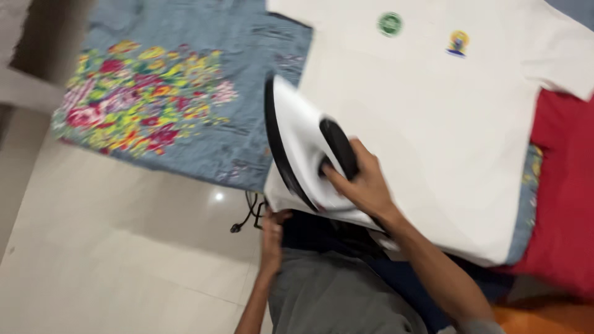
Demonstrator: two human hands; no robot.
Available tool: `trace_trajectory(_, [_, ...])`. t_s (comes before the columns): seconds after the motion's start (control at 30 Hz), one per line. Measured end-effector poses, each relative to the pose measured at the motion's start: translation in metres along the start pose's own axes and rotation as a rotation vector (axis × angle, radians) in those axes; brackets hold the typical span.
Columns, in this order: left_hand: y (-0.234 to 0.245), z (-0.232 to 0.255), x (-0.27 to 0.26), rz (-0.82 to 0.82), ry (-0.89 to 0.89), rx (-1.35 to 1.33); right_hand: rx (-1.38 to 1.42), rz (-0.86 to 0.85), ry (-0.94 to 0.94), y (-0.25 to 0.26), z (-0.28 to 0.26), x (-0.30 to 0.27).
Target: The person irons a white polo shirt laid flat on a bed. They use an electric iron to smooth the fabric, moving it across the front and sleeves while occasionally adjusting the shirt with their hands.
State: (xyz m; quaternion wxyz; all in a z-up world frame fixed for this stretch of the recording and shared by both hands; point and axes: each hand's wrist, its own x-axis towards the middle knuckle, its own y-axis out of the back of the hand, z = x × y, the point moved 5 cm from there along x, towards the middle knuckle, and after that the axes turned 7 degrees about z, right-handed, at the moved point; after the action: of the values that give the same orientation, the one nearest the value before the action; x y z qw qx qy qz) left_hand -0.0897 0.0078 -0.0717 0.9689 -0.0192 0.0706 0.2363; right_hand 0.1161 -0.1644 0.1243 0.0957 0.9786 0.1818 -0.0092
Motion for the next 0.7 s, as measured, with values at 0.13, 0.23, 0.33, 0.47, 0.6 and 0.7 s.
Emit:
trace_trajectory(0.13, [-0.025, 0.045, -0.028, -0.259, -0.376, 0.481, 0.259, 0.278, 0.322, -0.118, -0.008, 0.081])
trace_trajectory(0.23, [-0.011, 0.035, -0.035, -0.197, 0.097, 0.333, 0.068, 0.411, 0.594, -0.178, -0.012, 0.137])
trace_trajectory(0.33, [0.041, 0.006, -0.039, 0.229, 0.339, 0.063, 0.014, 0.358, 0.509, -0.222, 0.011, 0.168])
trace_trajectory(0.47, [0.127, -0.021, -0.039, 0.663, 0.215, -0.041, -0.046, 0.310, 0.444, -0.220, 0.056, 0.149])
trace_trajectory(0.6, [0.159, -0.011, -0.013, 0.612, 0.128, -0.002, -0.054, 0.187, 0.297, -0.207, 0.082, 0.123])
trace_trajectory(0.7, [0.169, 0.010, 0.010, 0.582, 0.096, 0.085, 0.013, 0.354, 0.468, -0.208, 0.070, 0.115])
